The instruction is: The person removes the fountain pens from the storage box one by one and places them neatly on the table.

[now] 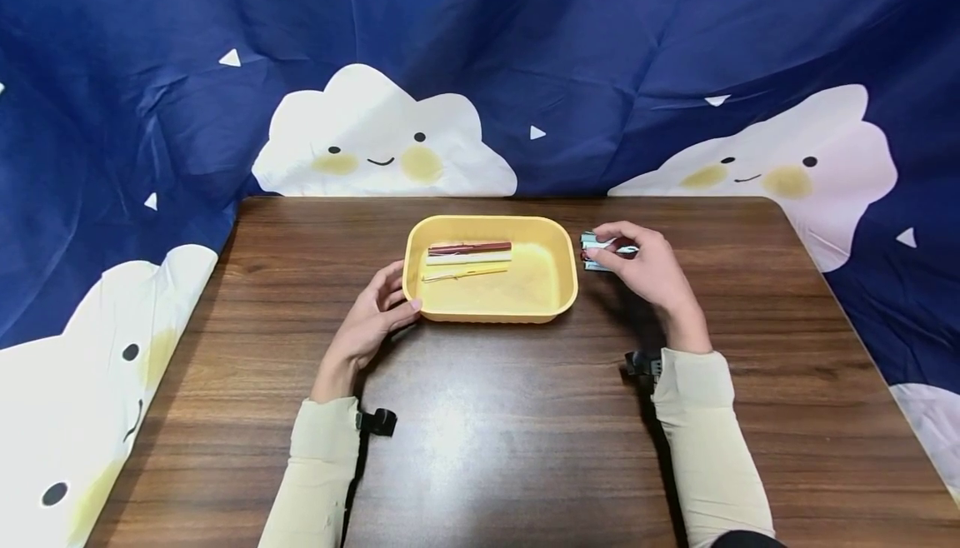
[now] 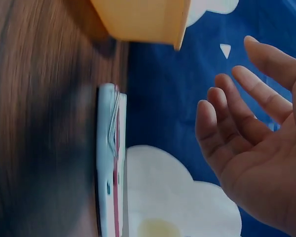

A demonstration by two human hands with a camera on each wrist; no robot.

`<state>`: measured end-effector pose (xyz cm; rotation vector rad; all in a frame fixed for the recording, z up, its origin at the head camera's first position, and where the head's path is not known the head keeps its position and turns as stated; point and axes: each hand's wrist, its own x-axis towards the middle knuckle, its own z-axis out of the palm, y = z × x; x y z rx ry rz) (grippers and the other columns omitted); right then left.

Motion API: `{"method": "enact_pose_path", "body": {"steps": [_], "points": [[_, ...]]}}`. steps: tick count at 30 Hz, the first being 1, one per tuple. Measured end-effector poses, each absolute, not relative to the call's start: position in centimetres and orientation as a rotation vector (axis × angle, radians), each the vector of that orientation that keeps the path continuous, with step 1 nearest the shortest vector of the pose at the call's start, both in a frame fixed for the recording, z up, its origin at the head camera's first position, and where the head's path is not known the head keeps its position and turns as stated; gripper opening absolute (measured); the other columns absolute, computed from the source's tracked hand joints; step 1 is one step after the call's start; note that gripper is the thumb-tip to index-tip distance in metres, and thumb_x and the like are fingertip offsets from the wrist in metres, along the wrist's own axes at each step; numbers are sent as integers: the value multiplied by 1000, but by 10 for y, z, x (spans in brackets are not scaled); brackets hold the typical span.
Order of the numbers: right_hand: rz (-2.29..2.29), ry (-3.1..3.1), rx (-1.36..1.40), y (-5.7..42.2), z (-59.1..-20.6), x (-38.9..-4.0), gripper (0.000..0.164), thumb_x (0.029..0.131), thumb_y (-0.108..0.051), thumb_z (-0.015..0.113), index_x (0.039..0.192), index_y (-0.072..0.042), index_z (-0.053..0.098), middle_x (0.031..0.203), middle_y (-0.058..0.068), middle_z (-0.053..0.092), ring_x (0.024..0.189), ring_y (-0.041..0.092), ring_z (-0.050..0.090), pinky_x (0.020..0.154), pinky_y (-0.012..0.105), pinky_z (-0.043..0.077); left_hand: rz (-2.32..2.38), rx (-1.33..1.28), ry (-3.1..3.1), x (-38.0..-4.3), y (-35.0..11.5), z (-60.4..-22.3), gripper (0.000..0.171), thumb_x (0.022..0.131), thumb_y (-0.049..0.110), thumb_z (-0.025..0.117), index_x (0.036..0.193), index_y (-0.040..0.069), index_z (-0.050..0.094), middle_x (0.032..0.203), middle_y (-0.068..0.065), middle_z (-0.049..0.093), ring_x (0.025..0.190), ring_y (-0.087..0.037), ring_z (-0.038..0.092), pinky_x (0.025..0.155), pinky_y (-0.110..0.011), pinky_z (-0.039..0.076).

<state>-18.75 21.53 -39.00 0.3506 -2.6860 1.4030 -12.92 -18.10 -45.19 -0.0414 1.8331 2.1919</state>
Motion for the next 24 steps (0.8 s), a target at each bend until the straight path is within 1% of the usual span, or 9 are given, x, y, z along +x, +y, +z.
{"method": "enact_pose_path", "body": {"steps": [6, 11, 19, 22, 24], "points": [[1433, -2680, 446, 197, -393, -190, 25, 90, -7, 78, 112, 3, 71, 101, 19, 70, 87, 15, 61, 77, 17, 50, 2190, -41, 1833, -129, -181, -451, 75, 94, -6, 65, 158, 7, 28, 151, -23, 38, 134, -37, 44, 90, -31, 57], [1488, -2684, 512, 185, -396, -193, 24, 90, -4, 76, 111, 7, 70, 103, 22, 68, 88, 18, 59, 75, 17, 50, 2196, -37, 1824, -129, -181, -452, 76, 93, -7, 65, 158, 7, 28, 152, -23, 38, 134, -36, 43, 92, -32, 56], [1493, -2719, 608, 172, -397, -196, 24, 89, -4, 77, 111, 3, 71, 104, 23, 68, 88, 24, 60, 73, 21, 49, 2214, -27, 1798, -130, -181, -452, 75, 94, -9, 63, 158, 5, 27, 153, -23, 37, 135, -37, 42, 93, -33, 56], [1496, -2727, 628, 168, -398, -197, 25, 89, -5, 77, 112, 3, 71, 107, 22, 69, 90, 24, 61, 74, 23, 50, 2213, -25, 1796, -130, -180, -452, 75, 94, -9, 63, 158, 5, 26, 153, -23, 37, 135, -37, 42, 93, -33, 56], [1495, -2740, 639, 164, -397, -198, 26, 89, -6, 77, 113, 3, 71, 110, 22, 69, 91, 24, 62, 76, 27, 51, 2212, -26, 1798, -129, -180, -452, 75, 94, -8, 63, 158, 5, 26, 153, -23, 37, 135, -37, 42, 93, -32, 56]]}}
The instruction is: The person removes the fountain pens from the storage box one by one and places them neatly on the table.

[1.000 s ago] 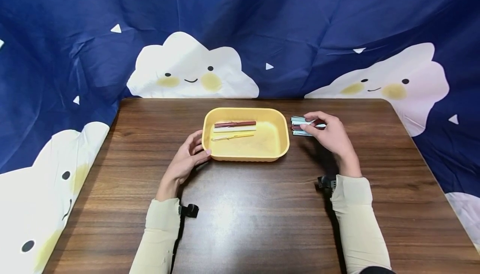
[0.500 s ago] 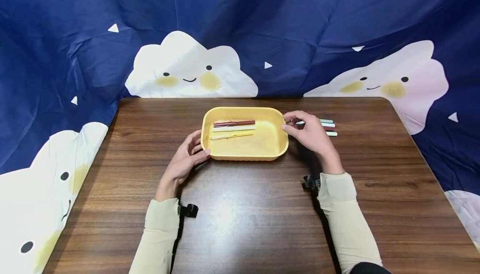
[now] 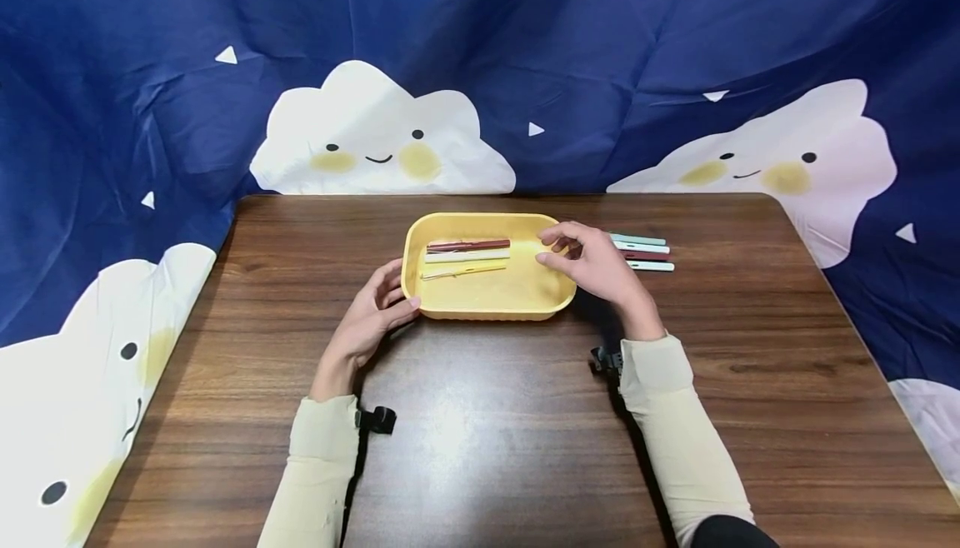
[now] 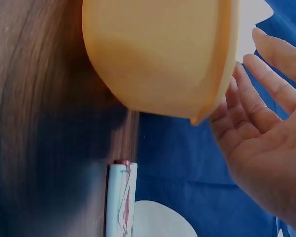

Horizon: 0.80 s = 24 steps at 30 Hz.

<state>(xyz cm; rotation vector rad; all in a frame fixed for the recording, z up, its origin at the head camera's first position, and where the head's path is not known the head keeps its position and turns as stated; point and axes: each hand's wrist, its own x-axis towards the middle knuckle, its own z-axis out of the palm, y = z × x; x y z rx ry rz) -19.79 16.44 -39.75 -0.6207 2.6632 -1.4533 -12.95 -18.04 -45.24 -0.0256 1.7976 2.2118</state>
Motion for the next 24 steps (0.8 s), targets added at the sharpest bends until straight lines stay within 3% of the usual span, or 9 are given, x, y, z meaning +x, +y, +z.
{"method": "enact_pose_path", "body": {"steps": [9, 24], "points": [[-1405, 2590, -650, 148, -403, -200, 32, 92, -11, 76, 118, 5, 68, 114, 21, 68, 98, 29, 63, 84, 46, 55, 2211, -23, 1797, -130, -181, -452, 75, 94, -9, 63, 158, 5, 26, 153, -23, 36, 135, -37, 42, 93, -32, 56], [-1354, 2575, -664, 128, -408, -202, 34, 92, -15, 76, 120, 2, 69, 114, 19, 68, 100, 28, 61, 80, 39, 54, 2209, -39, 1800, -130, -181, -452, 75, 93, -8, 65, 158, 7, 28, 153, -22, 37, 134, -37, 43, 91, -31, 56]]}}
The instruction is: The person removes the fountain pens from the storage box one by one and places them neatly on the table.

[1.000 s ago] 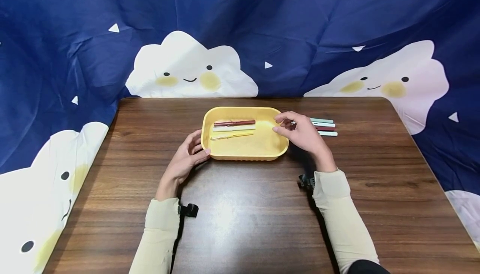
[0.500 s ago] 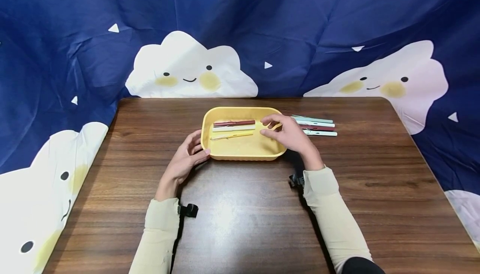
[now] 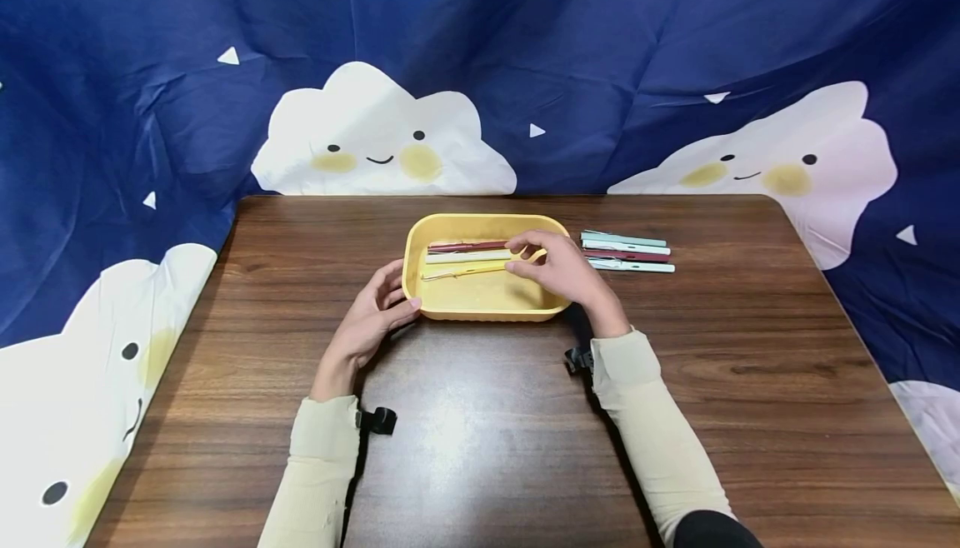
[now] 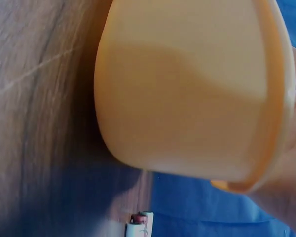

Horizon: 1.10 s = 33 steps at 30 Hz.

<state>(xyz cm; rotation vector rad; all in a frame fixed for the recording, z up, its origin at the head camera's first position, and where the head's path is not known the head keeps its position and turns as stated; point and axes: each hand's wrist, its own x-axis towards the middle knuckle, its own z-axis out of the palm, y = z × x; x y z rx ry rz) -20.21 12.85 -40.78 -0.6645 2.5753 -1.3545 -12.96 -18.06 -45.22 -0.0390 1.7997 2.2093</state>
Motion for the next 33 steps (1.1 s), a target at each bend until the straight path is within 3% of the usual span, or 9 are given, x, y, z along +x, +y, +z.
{"method": "enact_pose_path", "body": {"steps": [6, 16, 25, 33], "points": [[-1349, 2537, -691, 120, -412, -205, 31, 93, -13, 75, 118, 4, 69, 115, 21, 67, 100, 29, 61, 83, 41, 54, 2208, -34, 1806, -130, -181, -453, 75, 93, -8, 65, 157, 7, 28, 153, -22, 37, 134, -36, 43, 91, -31, 57], [-1256, 2587, -691, 105, -425, -210, 28, 91, -15, 78, 114, 0, 72, 110, 13, 69, 102, 26, 62, 87, 39, 55, 2203, -31, 1811, -130, -180, -453, 75, 93, -7, 65, 157, 7, 28, 153, -23, 37, 134, -37, 43, 90, -31, 57], [-1191, 2632, -647, 89, -429, -213, 27, 91, -20, 78, 113, -4, 73, 114, 9, 69, 106, 25, 61, 96, 40, 49, 2203, -32, 1804, -131, -180, -451, 76, 93, -7, 66, 157, 8, 29, 152, -21, 38, 133, -36, 44, 90, -32, 57], [-1062, 2689, -665, 83, -433, -216, 25, 90, -19, 78, 110, -4, 74, 112, 9, 70, 104, 25, 63, 95, 39, 50, 2201, -31, 1803, -130, -180, -453, 76, 94, -7, 65, 158, 7, 27, 153, -22, 36, 134, -36, 42, 90, -32, 57]]}}
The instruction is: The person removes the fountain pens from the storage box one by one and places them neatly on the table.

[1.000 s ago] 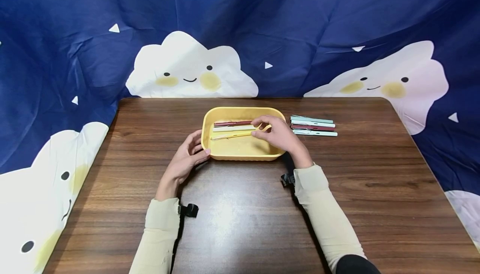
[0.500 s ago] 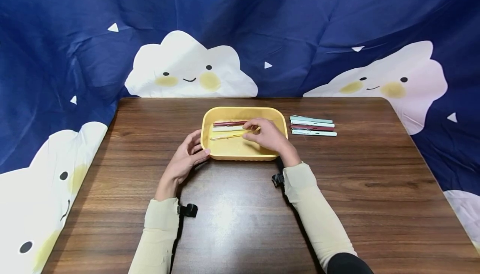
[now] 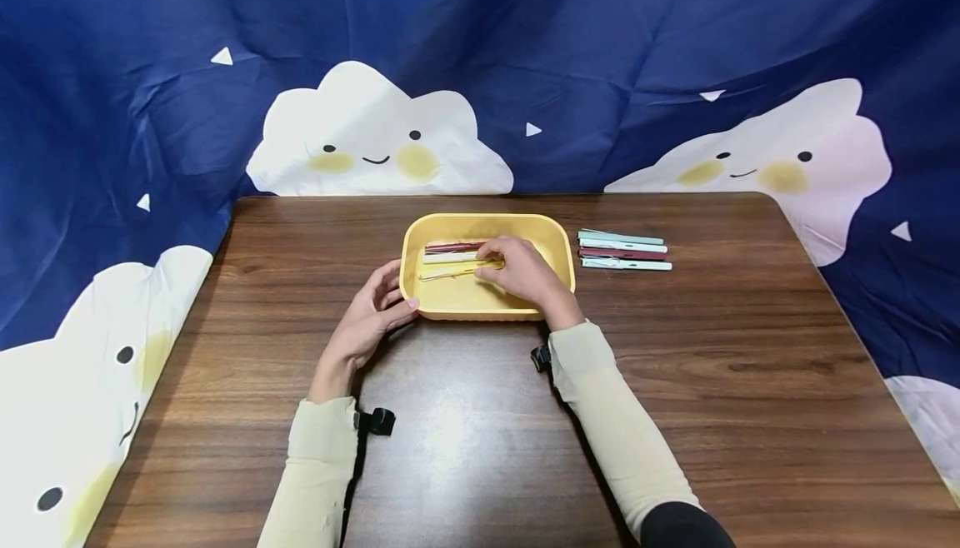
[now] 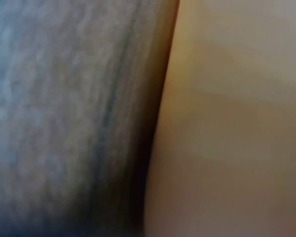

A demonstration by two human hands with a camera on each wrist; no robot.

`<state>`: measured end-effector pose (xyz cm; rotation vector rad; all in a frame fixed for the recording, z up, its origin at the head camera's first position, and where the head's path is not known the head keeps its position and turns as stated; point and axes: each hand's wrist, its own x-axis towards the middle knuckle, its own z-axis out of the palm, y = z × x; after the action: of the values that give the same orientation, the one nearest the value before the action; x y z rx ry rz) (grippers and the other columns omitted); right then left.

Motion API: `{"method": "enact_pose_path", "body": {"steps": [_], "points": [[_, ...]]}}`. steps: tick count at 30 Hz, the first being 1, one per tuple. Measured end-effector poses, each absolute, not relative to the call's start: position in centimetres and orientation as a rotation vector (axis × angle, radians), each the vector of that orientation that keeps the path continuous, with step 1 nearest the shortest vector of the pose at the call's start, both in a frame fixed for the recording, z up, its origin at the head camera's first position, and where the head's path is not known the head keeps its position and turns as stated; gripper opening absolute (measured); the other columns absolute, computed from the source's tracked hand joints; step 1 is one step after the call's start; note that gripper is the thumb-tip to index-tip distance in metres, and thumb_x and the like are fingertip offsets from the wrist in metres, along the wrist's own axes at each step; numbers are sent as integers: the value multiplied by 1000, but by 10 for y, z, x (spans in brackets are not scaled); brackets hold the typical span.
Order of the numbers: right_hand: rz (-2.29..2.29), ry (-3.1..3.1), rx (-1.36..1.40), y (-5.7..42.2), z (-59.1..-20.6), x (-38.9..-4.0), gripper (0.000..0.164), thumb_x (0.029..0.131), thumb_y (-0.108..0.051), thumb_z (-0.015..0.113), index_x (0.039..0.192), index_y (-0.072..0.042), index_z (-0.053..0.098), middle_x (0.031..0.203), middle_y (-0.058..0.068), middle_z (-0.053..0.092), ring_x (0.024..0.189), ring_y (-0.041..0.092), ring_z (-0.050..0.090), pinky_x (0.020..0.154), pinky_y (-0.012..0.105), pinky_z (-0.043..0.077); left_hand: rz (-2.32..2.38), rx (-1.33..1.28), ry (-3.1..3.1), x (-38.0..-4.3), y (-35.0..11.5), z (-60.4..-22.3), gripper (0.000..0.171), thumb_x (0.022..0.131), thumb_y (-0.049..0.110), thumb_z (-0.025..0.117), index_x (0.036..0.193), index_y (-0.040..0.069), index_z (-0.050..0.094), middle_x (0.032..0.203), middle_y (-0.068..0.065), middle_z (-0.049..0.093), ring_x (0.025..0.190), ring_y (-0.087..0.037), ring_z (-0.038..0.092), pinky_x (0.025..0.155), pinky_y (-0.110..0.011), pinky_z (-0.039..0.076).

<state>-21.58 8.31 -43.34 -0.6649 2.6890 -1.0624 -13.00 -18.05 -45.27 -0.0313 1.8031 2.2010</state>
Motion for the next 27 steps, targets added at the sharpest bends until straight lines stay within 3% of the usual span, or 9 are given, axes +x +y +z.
{"method": "enact_pose_path", "body": {"steps": [9, 22, 27], "points": [[-942, 2642, -658, 82, -433, -218, 33, 91, -24, 78, 118, -6, 74, 122, 8, 71, 119, 26, 61, 104, 39, 46, 2210, -29, 1788, -131, -182, -454, 76, 94, -8, 64, 158, 7, 26, 154, -23, 36, 135, -37, 42, 93, -34, 56], [-842, 2605, -663, 83, -433, -216, 22, 91, -10, 77, 112, -5, 77, 100, 5, 74, 91, 20, 63, 88, 36, 52, 2206, -40, 1786, -129, -182, -454, 76, 94, -8, 65, 158, 7, 26, 154, -22, 35, 136, -38, 41, 92, -31, 56], [-861, 2608, -644, 84, -434, -217, 16, 92, -9, 76, 107, -7, 79, 103, 4, 76, 94, 19, 65, 89, 36, 53, 2204, -44, 1796, -130, -182, -452, 76, 94, -8, 65, 158, 7, 27, 153, -22, 36, 135, -37, 43, 90, -30, 57]]}}
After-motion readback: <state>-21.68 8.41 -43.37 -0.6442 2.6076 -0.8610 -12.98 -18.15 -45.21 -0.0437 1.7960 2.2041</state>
